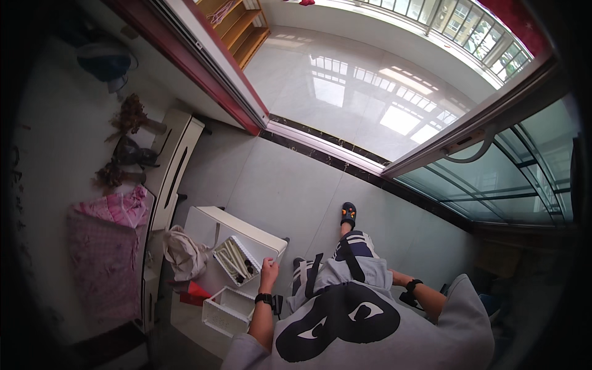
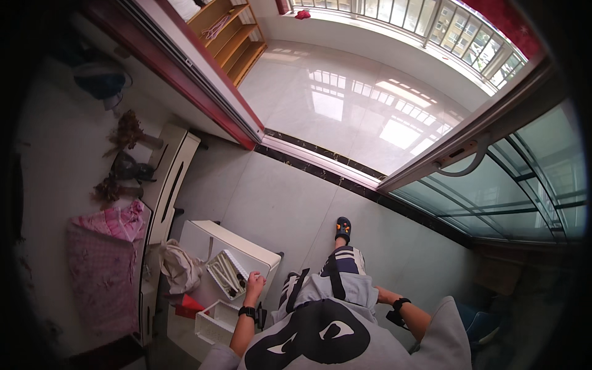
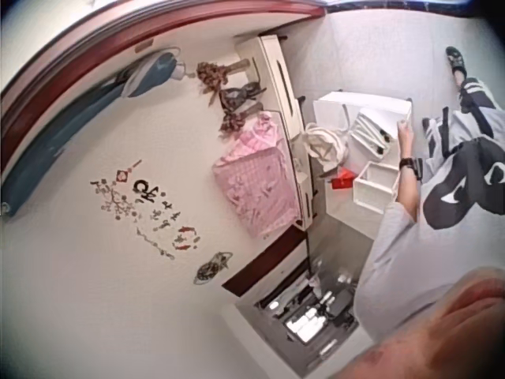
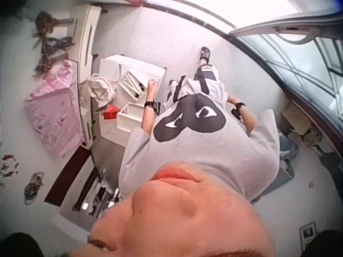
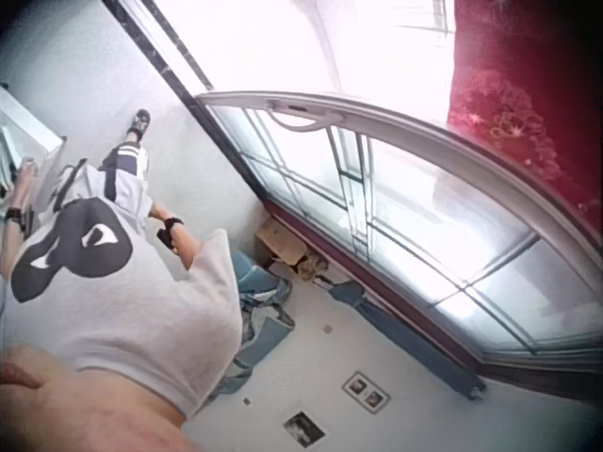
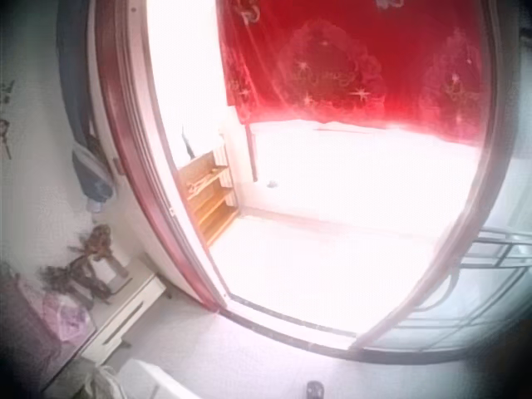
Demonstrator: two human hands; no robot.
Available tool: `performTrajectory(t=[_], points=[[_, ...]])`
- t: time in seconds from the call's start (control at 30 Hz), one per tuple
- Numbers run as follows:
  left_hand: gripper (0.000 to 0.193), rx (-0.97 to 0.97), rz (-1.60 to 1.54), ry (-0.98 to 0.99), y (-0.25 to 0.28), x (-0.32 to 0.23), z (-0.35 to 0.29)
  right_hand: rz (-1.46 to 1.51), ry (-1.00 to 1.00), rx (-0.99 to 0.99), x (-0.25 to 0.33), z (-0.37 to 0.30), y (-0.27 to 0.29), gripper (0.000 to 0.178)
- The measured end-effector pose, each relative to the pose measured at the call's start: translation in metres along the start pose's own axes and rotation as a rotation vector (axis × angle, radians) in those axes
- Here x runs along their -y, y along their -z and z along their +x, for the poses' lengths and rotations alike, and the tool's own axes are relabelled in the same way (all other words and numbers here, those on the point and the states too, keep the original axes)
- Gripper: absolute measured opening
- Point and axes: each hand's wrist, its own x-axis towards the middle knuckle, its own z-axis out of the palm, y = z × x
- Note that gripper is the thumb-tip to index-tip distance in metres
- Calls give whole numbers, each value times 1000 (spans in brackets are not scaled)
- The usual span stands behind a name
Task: Assemble a white plastic tiered storage shelf unit by inserting supports into trays.
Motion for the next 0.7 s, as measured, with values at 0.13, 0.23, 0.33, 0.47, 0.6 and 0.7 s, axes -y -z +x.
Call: performTrajectory(t=[0.13, 0.23, 0.33, 0.47, 0.6, 0.7], points=[[39, -33, 108, 73, -22, 44, -52, 91, -165, -8, 24, -8, -3, 30], [39, -25, 71, 259, -6, 108, -100, 135, -248, -79, 45, -9, -28, 30], [40, -106, 146, 299, 4, 174, -145, 172, -289, -171, 69, -7, -64, 30], [38, -292, 57, 397, 30, 246, -166, 164, -306, -264, 88, -22, -96, 30], [46, -829, 381, 314, 104, 303, -141, 144, -253, -350, 89, -13, -133, 30], [52, -452, 311, 668, 139, 319, -133, 137, -24, -526, 76, 15, -155, 30]])
